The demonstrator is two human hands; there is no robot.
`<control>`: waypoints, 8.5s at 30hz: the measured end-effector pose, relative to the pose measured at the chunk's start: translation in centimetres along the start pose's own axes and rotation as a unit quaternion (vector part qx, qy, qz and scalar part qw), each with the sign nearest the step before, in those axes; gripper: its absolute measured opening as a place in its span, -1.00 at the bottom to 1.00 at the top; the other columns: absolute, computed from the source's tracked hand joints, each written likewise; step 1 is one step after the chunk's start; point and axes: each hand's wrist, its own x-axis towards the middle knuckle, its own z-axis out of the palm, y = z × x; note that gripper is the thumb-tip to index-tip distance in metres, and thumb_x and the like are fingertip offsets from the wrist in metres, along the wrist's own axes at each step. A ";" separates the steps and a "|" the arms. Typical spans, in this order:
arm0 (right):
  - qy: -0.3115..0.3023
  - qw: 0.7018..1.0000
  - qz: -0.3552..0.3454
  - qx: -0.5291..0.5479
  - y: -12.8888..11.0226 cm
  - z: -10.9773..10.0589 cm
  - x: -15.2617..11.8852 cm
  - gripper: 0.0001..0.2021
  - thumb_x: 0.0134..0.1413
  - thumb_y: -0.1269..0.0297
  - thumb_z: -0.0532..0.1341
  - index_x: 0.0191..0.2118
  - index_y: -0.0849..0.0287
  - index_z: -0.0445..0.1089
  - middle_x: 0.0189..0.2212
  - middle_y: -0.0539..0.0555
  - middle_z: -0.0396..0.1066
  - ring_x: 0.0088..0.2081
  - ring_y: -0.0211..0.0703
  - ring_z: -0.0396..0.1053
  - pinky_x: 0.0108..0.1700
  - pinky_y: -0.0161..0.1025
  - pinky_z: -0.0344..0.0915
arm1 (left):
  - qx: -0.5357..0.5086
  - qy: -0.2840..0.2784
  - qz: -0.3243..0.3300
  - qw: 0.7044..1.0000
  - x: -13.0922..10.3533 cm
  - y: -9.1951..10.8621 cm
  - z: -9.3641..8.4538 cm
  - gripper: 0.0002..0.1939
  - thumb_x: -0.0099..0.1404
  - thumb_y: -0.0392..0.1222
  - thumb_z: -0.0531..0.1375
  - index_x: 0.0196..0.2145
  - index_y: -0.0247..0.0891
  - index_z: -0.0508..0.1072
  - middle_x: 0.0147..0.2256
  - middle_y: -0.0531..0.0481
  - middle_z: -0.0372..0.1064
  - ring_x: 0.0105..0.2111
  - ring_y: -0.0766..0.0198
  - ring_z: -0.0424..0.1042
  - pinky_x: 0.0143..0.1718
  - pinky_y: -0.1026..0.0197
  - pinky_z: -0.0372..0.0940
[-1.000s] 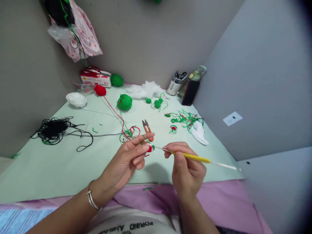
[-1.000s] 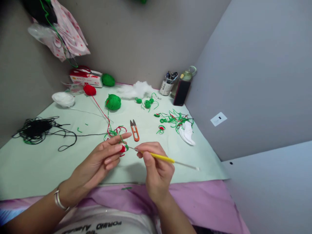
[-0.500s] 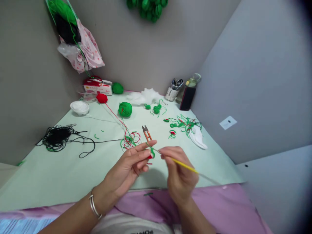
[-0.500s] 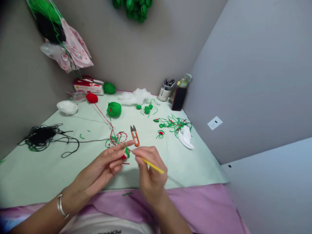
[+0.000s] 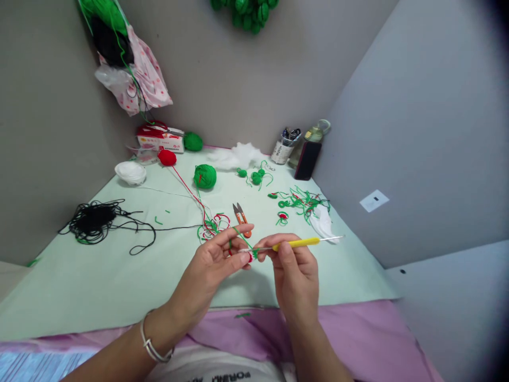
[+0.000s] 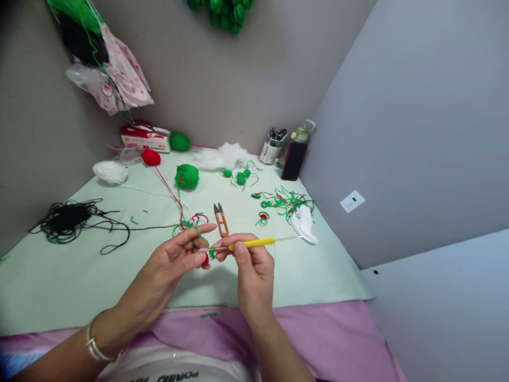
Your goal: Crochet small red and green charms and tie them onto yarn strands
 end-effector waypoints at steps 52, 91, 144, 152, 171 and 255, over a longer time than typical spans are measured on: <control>-0.003 0.997 -0.066 -0.047 -0.3 0.1 -0.9 -0.78 0.35 0.31 0.06 -0.18 0.09 0.47 -0.23 0.08 0.53 -0.35 -0.19 0.49 -0.24 -0.13 0.40 | 0.024 0.020 -0.016 0.999 -0.1 -0.6 -0.5 -0.61 0.25 -0.15 0.29 0.04 -0.09 0.48 -0.33 0.09 0.28 -0.48 0.47 0.30 -0.43 0.36 0.17; 0.023 0.963 -0.168 -0.208 0.1 -0.1 -0.6 -0.78 0.24 0.44 0.14 -0.17 0.05 0.51 -0.31 0.08 0.46 -0.34 -0.18 0.42 -0.32 -0.19 0.38 | -0.151 0.002 -0.107 0.983 0.9 -0.9 -0.7 -0.66 0.15 -0.25 0.36 -0.08 -0.24 0.57 -0.52 0.15 0.17 -0.61 0.55 0.01 -0.44 0.39 0.22; -0.018 0.940 -0.212 -0.266 0.2 0.0 -0.5 -0.70 0.21 0.54 0.15 -0.08 0.03 0.50 -0.23 0.09 0.49 -0.20 -0.16 0.43 -0.19 -0.18 0.38 | -0.161 -0.008 -0.103 0.982 1.3 -1.1 -0.9 -0.67 0.18 -0.26 0.34 -0.07 -0.25 0.57 -0.41 0.08 0.34 -0.53 0.53 0.19 -0.31 0.38 0.32; -0.035 0.996 -0.061 -0.054 0.0 0.3 0.3 -0.82 0.25 0.40 0.17 -0.22 0.09 0.55 -0.30 0.08 0.49 -0.24 -0.17 0.39 -0.24 -0.22 0.33 | 0.063 0.001 0.042 0.997 0.1 -0.3 -0.3 -0.64 0.23 -0.25 0.30 0.00 -0.06 0.52 -0.24 0.04 0.50 -0.29 0.35 0.41 -0.16 0.28 0.32; -0.007 0.994 0.057 0.094 -0.3 0.1 0.0 -0.81 0.29 0.27 0.15 -0.26 0.14 0.51 -0.34 0.04 0.46 -0.41 -0.30 0.41 -0.34 -0.30 0.36 | 0.016 -0.012 0.004 1.000 -0.2 -0.6 -0.5 -0.63 0.25 -0.18 0.30 0.03 -0.07 0.50 -0.31 0.07 0.37 -0.34 0.39 0.33 -0.23 0.34 0.25; -0.015 0.985 -0.119 -0.125 -0.1 0.5 0.3 -0.77 0.27 0.47 0.11 -0.21 0.08 0.50 -0.32 0.05 0.48 -0.33 -0.20 0.40 -0.29 -0.20 0.36 | -0.105 0.019 -0.053 0.993 0.8 -0.4 -0.8 -0.51 0.14 -0.27 0.36 0.05 -0.16 0.48 -0.49 0.16 0.22 -0.61 0.54 0.06 -0.49 0.38 0.28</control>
